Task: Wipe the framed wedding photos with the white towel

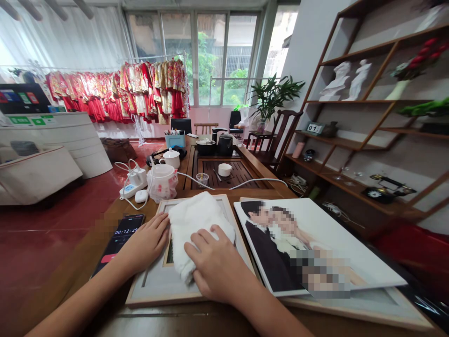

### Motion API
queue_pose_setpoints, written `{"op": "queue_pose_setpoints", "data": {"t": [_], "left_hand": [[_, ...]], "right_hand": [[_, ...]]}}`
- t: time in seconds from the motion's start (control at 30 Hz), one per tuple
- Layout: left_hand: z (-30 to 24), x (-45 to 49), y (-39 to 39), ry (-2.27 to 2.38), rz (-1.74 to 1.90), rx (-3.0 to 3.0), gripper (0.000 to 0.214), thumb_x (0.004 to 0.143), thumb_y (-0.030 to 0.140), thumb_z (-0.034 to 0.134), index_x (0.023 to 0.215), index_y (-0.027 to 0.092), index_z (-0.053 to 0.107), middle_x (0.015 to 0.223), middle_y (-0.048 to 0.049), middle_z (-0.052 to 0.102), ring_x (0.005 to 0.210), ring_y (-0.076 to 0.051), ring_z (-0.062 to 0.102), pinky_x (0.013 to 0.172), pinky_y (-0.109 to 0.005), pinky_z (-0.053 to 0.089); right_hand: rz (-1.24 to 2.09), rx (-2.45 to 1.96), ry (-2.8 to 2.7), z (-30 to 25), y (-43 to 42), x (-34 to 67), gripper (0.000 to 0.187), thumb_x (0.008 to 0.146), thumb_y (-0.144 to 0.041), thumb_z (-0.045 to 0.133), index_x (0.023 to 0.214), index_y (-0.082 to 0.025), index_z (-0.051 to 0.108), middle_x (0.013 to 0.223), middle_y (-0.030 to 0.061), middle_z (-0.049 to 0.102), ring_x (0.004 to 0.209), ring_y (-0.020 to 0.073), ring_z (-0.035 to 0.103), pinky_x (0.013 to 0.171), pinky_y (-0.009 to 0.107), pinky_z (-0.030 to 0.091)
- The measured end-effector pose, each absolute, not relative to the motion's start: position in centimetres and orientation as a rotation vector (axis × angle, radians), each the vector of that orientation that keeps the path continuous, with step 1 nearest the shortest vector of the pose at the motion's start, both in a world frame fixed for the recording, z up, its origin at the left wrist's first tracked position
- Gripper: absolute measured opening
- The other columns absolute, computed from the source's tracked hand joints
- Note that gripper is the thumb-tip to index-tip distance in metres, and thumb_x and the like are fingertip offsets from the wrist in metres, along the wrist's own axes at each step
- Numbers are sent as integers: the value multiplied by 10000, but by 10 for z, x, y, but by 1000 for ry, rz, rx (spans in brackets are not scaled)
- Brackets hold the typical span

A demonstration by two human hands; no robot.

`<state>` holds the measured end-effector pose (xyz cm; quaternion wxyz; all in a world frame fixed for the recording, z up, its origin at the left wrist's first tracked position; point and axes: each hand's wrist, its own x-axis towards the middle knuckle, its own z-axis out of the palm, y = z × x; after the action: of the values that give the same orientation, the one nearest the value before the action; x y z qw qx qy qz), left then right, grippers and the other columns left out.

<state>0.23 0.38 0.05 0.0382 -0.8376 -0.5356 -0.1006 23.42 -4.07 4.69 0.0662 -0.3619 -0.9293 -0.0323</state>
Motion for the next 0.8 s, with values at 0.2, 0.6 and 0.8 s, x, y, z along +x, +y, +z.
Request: {"op": "queue_pose_setpoints", "data": {"t": [0.2, 0.6, 0.8], "left_hand": [[1, 4, 4, -1640, -280, -2570, 447, 987, 238, 328, 1368, 67, 486, 1467, -160, 446, 1391, -275, 365, 1107, -447, 365], [3, 3, 4, -1645, -285, -2565, 444, 992, 245, 322, 1374, 81, 479, 1467, -149, 451, 1389, -268, 370, 1105, -435, 368], [1, 4, 5, -1617, -338, -2577, 416, 983, 231, 340, 1346, 117, 509, 1439, -145, 484, 1383, -270, 379, 1089, -445, 385]], "right_hand": [[-110, -1020, -2841, 47, -42, 234, 300, 787, -273, 557, 1072, -178, 559, 1069, 106, 605, 1013, 273, 496, 975, 469, 265], [-146, -950, -2834, 47, -39, 237, 194, 695, -211, 523, 883, -197, 565, 886, 71, 592, 848, 236, 490, 902, 458, 306], [-76, -850, -2867, 43, -41, 234, 297, 798, -234, 511, 1088, -185, 550, 1084, 97, 597, 1024, 256, 486, 970, 433, 286]]}}
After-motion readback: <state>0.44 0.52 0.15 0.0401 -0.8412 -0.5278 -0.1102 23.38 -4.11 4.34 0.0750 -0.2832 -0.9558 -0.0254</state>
